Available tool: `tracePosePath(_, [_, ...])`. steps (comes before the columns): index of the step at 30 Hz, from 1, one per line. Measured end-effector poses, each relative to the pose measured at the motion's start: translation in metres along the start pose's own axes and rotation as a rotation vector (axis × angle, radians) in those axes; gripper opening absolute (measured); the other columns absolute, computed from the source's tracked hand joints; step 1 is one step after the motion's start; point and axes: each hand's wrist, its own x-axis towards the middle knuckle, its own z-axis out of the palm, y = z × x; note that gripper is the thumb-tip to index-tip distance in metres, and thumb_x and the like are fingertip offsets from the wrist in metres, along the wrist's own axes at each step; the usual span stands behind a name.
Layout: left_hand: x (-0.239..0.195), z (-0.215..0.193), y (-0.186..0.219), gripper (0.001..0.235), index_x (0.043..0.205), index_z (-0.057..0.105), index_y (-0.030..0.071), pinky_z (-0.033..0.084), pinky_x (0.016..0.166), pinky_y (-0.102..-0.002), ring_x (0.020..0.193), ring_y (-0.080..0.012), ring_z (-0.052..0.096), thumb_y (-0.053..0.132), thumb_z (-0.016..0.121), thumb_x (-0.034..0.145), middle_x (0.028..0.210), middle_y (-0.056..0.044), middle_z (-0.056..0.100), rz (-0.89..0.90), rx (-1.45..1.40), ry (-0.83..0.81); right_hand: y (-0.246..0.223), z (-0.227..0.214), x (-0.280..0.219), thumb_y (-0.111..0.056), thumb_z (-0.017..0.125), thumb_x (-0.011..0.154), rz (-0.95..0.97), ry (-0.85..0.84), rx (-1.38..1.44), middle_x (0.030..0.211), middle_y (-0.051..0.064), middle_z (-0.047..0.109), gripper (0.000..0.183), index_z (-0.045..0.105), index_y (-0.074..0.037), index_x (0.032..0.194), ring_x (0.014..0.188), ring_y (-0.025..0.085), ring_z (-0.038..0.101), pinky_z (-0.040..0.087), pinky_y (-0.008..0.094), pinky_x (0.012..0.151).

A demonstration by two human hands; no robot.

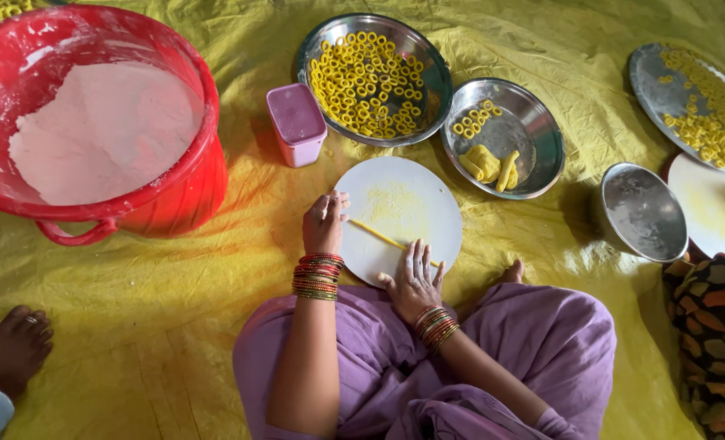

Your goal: The person rolls yellow dough into thin ropes on a white plate, then shapes the ropes into small rings by hand. The finished rings are placed into a metal bowl. The person repeats this process continuously.

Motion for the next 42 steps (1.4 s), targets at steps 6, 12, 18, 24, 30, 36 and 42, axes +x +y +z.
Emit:
tracePosePath(6, [-0.001, 0.001, 0.002, 0.041, 0.111, 0.07, -0.004, 0.057, 0.079, -0.029, 0.098, -0.0173, 0.071, 0.033, 0.054, 0.106, 0.109, -0.012, 0.075, -0.015, -0.031, -0.031, 0.019, -0.035, 0.071, -0.078, 0.025, 0.094, 0.098, 0.053, -0.096, 0.171, 0.016, -0.004, 0.104, 0.0, -0.003, 0.162, 0.158, 0.03, -0.006, -0.003, 0.06, 0.123])
tracePosePath(12, [0.002, -0.002, 0.0, 0.04, 0.111, 0.071, -0.003, 0.058, 0.079, -0.029, 0.096, -0.0175, 0.072, 0.033, 0.053, 0.105, 0.109, -0.012, 0.076, -0.021, -0.018, -0.012, 0.004, -0.036, 0.091, -0.08, 0.026, 0.093, 0.016, 0.235, -0.106, 0.171, 0.019, 0.002, 0.107, 0.004, -0.001, 0.162, 0.158, 0.033, 0.0, 0.0, 0.06, 0.123])
tracePosePath(18, [0.0, 0.0, 0.001, 0.039, 0.113, 0.069, -0.002, 0.06, 0.083, -0.03, 0.1, -0.0179, 0.073, 0.033, 0.055, 0.104, 0.111, -0.012, 0.075, -0.032, -0.018, -0.023, -0.018, -0.012, 0.042, -0.08, 0.026, 0.093, -0.018, 0.056, -0.006, 0.169, 0.021, 0.0, 0.108, 0.002, -0.001, 0.161, 0.156, 0.034, -0.001, -0.002, 0.06, 0.122])
tracePosePath(24, [-0.004, 0.003, 0.01, 0.039, 0.109, 0.071, -0.001, 0.06, 0.081, -0.031, 0.099, -0.0192, 0.074, 0.033, 0.055, 0.103, 0.111, -0.011, 0.076, -0.073, 0.058, -0.017, 0.0, -0.038, 0.113, -0.073, 0.03, 0.097, 0.123, 0.118, 0.052, 0.171, 0.02, 0.002, 0.101, 0.004, 0.0, 0.161, 0.159, 0.033, 0.0, -0.002, 0.061, 0.124])
tracePosePath(30, [-0.003, 0.0, 0.011, 0.037, 0.109, 0.071, 0.0, 0.06, 0.083, -0.032, 0.101, -0.0187, 0.074, 0.033, 0.054, 0.104, 0.112, -0.01, 0.076, -0.058, 0.048, 0.003, -0.011, -0.037, 0.097, -0.07, 0.034, 0.099, 0.084, 0.137, 0.023, 0.17, 0.022, -0.001, 0.1, 0.002, 0.001, 0.161, 0.158, 0.034, -0.003, 0.0, 0.059, 0.124])
tracePosePath(36, [-0.004, 0.004, 0.007, 0.037, 0.111, 0.071, 0.001, 0.06, 0.086, -0.032, 0.102, -0.0192, 0.073, 0.034, 0.056, 0.103, 0.11, -0.012, 0.076, -0.063, 0.022, -0.029, -0.025, -0.022, 0.048, -0.075, 0.033, 0.095, 0.037, -0.036, -0.05, 0.17, 0.019, -0.004, 0.106, -0.003, -0.001, 0.162, 0.156, 0.03, -0.007, 0.0, 0.057, 0.125])
tracePosePath(42, [-0.006, 0.004, 0.015, 0.037, 0.107, 0.071, 0.0, 0.061, 0.082, -0.032, 0.098, -0.0185, 0.075, 0.034, 0.057, 0.102, 0.109, -0.011, 0.077, -0.07, 0.074, 0.003, 0.003, -0.041, 0.13, -0.072, 0.031, 0.097, 0.109, 0.248, 0.088, 0.171, 0.02, 0.004, 0.098, 0.007, -0.001, 0.161, 0.158, 0.033, -0.002, -0.002, 0.062, 0.124])
